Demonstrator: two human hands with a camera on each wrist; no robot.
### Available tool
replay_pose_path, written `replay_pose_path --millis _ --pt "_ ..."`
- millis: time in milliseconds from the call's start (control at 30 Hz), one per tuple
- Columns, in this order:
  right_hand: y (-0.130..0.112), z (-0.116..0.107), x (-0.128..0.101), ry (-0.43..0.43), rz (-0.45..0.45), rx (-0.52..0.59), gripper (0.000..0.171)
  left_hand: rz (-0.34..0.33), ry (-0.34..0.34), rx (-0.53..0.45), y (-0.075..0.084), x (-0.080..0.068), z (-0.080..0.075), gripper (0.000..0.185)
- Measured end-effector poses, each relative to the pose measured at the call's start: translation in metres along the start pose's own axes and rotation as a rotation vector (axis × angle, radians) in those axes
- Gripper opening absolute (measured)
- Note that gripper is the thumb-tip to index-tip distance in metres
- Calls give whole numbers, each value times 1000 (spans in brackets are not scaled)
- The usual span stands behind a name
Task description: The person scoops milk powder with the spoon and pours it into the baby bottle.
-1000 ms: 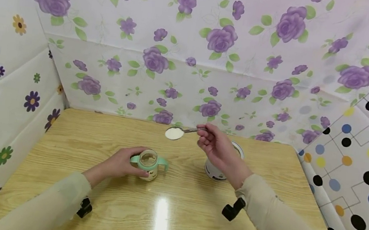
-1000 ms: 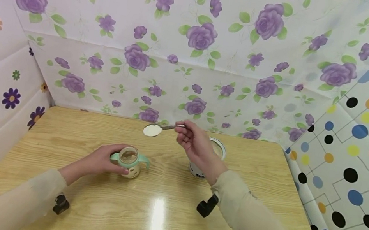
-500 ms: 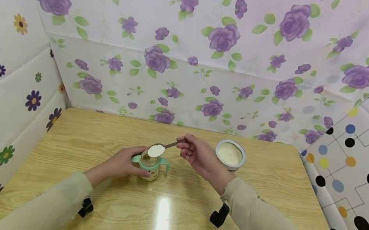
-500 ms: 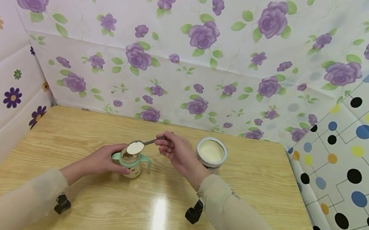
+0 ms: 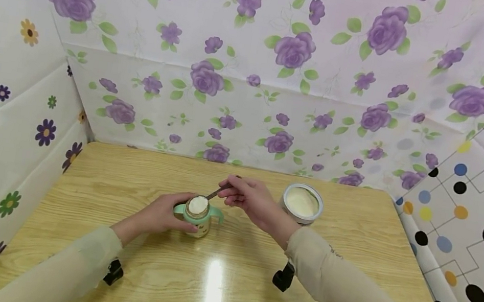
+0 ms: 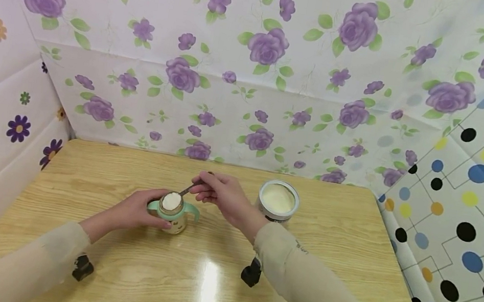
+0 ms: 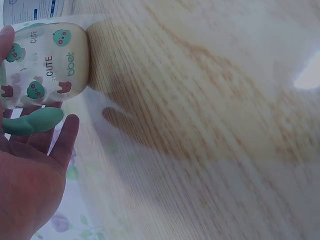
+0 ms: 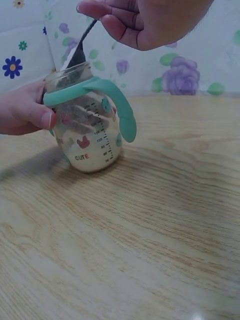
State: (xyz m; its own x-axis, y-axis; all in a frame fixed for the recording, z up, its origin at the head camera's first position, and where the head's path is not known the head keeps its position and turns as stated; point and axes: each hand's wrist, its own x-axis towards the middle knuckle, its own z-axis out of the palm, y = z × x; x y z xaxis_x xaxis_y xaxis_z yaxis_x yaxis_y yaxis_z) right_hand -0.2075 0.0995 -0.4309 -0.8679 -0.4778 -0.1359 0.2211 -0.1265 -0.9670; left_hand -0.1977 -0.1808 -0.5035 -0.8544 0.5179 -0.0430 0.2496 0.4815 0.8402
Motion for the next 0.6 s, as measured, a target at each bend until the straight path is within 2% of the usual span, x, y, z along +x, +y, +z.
replay_pose_path --millis 167,433,600 --pt "4 3 1 -17 14 2 39 8 2 7 0 0 0 79" --pt "9 11 4 42 69 140 47 5 0 4 1 -1 0 78" --pt "11 13 6 52 73 146 45 9 -3 0 2 -1 0 75"
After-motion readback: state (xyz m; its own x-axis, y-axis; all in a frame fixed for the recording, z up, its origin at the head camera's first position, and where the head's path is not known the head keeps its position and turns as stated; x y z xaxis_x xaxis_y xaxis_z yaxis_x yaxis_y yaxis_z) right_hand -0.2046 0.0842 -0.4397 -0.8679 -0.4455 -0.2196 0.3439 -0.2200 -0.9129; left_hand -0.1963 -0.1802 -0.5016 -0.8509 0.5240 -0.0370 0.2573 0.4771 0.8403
